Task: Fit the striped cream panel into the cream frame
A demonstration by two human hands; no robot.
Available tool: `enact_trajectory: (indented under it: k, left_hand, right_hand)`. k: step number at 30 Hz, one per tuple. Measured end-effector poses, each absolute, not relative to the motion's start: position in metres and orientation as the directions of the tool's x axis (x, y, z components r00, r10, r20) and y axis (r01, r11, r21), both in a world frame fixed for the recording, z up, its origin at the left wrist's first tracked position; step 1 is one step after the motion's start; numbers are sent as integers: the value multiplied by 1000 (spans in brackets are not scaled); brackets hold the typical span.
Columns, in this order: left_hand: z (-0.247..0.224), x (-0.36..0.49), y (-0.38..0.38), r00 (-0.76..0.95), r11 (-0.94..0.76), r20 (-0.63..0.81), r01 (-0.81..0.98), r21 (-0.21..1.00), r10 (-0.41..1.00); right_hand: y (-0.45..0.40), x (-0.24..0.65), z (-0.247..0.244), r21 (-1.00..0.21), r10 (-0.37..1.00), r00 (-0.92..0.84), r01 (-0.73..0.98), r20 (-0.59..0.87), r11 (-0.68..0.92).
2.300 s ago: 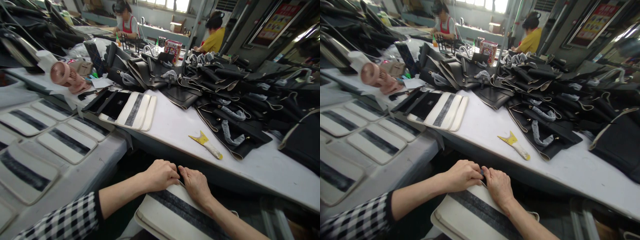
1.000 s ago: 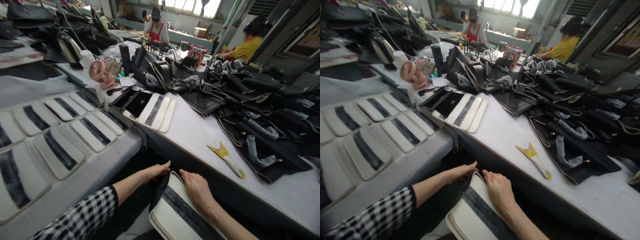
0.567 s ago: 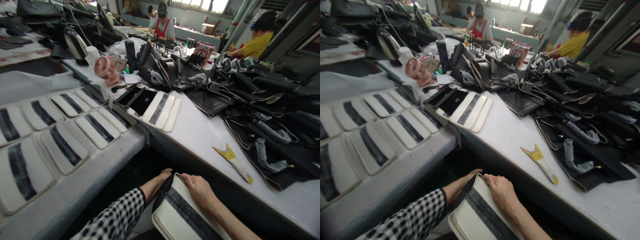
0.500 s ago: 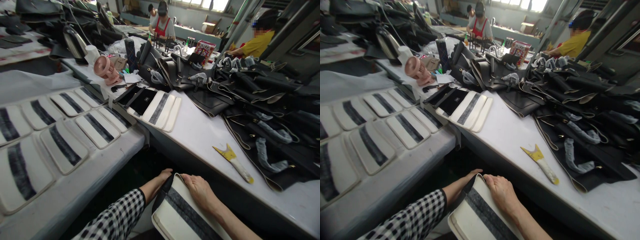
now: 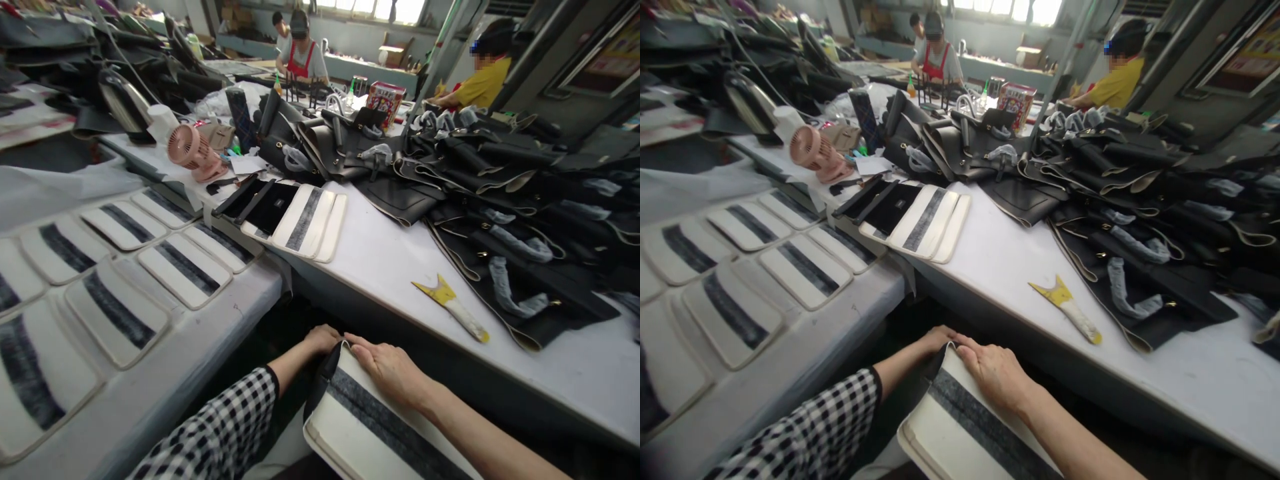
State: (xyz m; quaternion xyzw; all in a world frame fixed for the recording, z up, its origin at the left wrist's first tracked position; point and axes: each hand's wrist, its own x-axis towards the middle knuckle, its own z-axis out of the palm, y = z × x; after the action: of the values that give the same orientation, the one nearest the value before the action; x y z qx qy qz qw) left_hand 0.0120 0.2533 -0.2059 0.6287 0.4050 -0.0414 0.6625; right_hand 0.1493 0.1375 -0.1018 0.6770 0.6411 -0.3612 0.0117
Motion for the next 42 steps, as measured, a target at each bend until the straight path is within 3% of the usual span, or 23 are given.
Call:
enact_trajectory:
  k: [3, 6, 9, 13, 22, 26, 32, 37, 39, 42]
  left_hand:
    - [-174, 16, 275, 756, 116, -531, 531, 839, 382]
    - [-142, 22, 286, 841, 45, -519, 518, 854, 152]
    - [-124, 32, 288, 834, -46, -551, 550, 834, -17]
    - [-117, 43, 289, 788, -185, -607, 584, 790, -106]
    - [-99, 54, 291, 708, -420, -698, 604, 678, -109]
    - [-93, 57, 289, 711, -500, -690, 552, 668, -136]
    - [-90, 69, 284, 746, -539, -633, 452, 710, -208]
    - [-94, 75, 279, 768, -715, -628, 369, 593, -125]
    - [-94, 75, 272, 820, -767, -566, 313, 561, -79]
    - [-90, 75, 250, 940, -811, -341, 185, 555, -19]
  right_hand:
    - [131, 152, -98, -460, 851, -66, 861, -521, -215]
    - [124, 157, -97, -497, 838, -61, 828, -542, -261]
    - [113, 168, -97, -543, 828, -71, 785, -556, -297]
    - [87, 192, -96, -589, 803, -86, 725, -590, -356]
    - [0, 262, -90, -606, 725, -39, 580, -688, -544]
    - [-14, 272, -93, -557, 701, 43, 573, -712, -601]
    - [0, 266, -97, -528, 682, 45, 596, -730, -605]
    - [21, 252, -100, -531, 713, 15, 656, -701, -537]
    - [30, 244, -103, -536, 737, 28, 668, -675, -516]
    - [38, 236, -107, -560, 790, 67, 669, -609, -489]
